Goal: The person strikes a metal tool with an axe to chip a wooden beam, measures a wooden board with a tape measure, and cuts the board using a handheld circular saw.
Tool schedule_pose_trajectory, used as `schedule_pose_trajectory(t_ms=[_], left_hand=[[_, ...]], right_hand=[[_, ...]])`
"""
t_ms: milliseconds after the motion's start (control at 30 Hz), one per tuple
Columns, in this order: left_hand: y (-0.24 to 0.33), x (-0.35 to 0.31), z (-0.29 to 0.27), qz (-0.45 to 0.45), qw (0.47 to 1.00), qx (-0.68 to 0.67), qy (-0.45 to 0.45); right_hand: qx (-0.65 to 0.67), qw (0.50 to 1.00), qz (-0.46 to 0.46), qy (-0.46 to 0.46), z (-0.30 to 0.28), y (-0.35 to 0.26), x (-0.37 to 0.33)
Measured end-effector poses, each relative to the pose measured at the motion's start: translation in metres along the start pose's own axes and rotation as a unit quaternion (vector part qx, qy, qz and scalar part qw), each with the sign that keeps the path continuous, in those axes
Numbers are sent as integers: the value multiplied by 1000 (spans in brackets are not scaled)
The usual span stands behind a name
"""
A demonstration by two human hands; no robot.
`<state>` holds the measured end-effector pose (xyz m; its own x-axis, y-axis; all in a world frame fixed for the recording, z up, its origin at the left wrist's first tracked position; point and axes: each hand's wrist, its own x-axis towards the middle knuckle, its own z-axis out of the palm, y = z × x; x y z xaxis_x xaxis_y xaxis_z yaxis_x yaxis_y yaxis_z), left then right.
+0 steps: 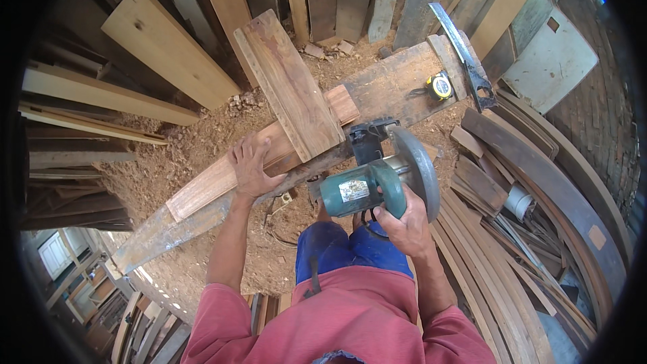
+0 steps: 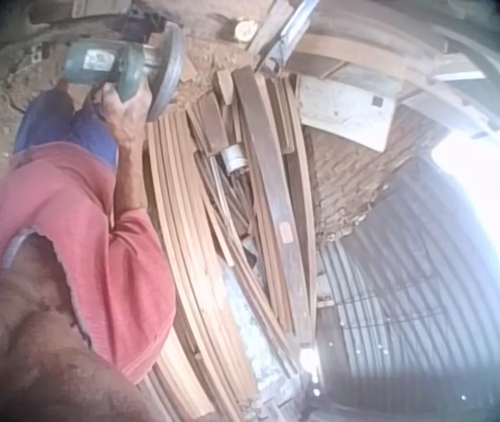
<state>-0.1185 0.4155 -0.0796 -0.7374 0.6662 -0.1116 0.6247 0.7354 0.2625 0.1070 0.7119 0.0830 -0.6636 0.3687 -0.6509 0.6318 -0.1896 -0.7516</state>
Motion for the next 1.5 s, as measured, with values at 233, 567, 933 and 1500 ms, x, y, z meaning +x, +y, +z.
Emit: schedule_pose_trajectory(t_ms=[233, 567, 933, 1500], left_hand=[[1, 0, 1, 3, 1000, -5, 5], [2, 0, -3, -13, 1000, -12, -14], [1, -2, -5, -29, 999, -39, -21], [1, -1, -1, -62, 995, -50, -60]], right_hand=[[-9, 1000, -10, -12, 2, 0, 0], [3, 1000, -22, 7, 5, -13, -10], [-65, 995, -46, -59, 55, -43, 3], [-100, 985, -88, -112, 95, -55, 38]])
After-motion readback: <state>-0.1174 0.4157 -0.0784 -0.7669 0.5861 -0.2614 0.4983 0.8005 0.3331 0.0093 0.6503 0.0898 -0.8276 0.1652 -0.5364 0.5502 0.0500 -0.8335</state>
